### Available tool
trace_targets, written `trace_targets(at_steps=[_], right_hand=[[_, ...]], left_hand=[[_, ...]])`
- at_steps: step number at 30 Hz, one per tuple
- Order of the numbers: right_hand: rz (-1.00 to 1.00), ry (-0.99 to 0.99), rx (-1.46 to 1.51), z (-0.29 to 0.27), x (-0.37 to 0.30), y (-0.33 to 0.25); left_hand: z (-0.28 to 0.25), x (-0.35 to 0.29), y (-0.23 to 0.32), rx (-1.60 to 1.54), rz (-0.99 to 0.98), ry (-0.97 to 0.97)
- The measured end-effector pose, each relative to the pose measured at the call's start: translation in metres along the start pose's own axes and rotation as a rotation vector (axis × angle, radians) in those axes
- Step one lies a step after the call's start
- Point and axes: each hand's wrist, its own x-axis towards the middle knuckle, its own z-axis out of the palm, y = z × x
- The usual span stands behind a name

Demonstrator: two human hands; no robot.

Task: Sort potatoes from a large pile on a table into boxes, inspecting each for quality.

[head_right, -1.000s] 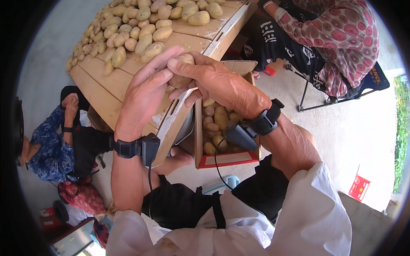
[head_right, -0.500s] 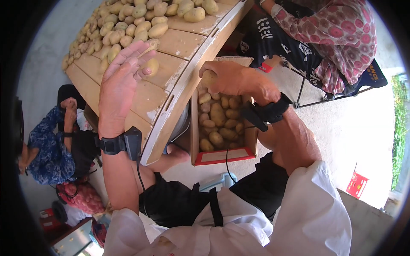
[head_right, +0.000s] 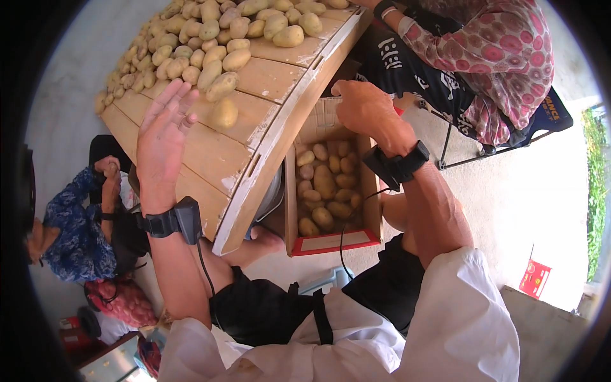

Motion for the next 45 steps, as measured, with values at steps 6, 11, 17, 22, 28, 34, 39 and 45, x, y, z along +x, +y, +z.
trace_targets(at_steps=[6, 11, 17, 22, 28, 34, 39, 45], right_hand=[[0.041, -0.015, 0.076, -0.009, -0.009, -0.012], [0.011, -0.006, 0.105, -0.003, -0.008, -0.014], [-0.014, -0.035, 0.081, 0.000, -0.004, -0.011], [0.047, -0.111, 0.073, -0.004, -0.001, -0.015], [0.052, -0.122, 0.080, -0.005, 0.000, -0.020], [0.054, -0.085, 0.102, 0.001, -0.003, -0.011], [-0.014, -0.027, 0.108, 0.000, -0.007, -0.014], [0.050, -0.074, 0.103, -0.001, -0.003, -0.016]], left_hand=[[-0.012, 0.002, -0.002, 0.217, -0.075, 0.090], [-0.012, 0.006, -0.028, 0.740, -0.106, 0.040], [0.007, 0.016, -0.049, 1.132, -0.140, -0.085], [0.015, 0.018, -0.054, 1.404, 0.003, -0.101], [0.000, 0.030, -0.055, 1.283, 0.062, -0.090], [0.001, 0.032, -0.038, 0.279, -0.415, 0.063], [-0.003, 0.030, -0.038, -0.020, -0.411, -0.005], [-0.007, 0.036, -0.036, -0.264, -0.450, -0.084]])
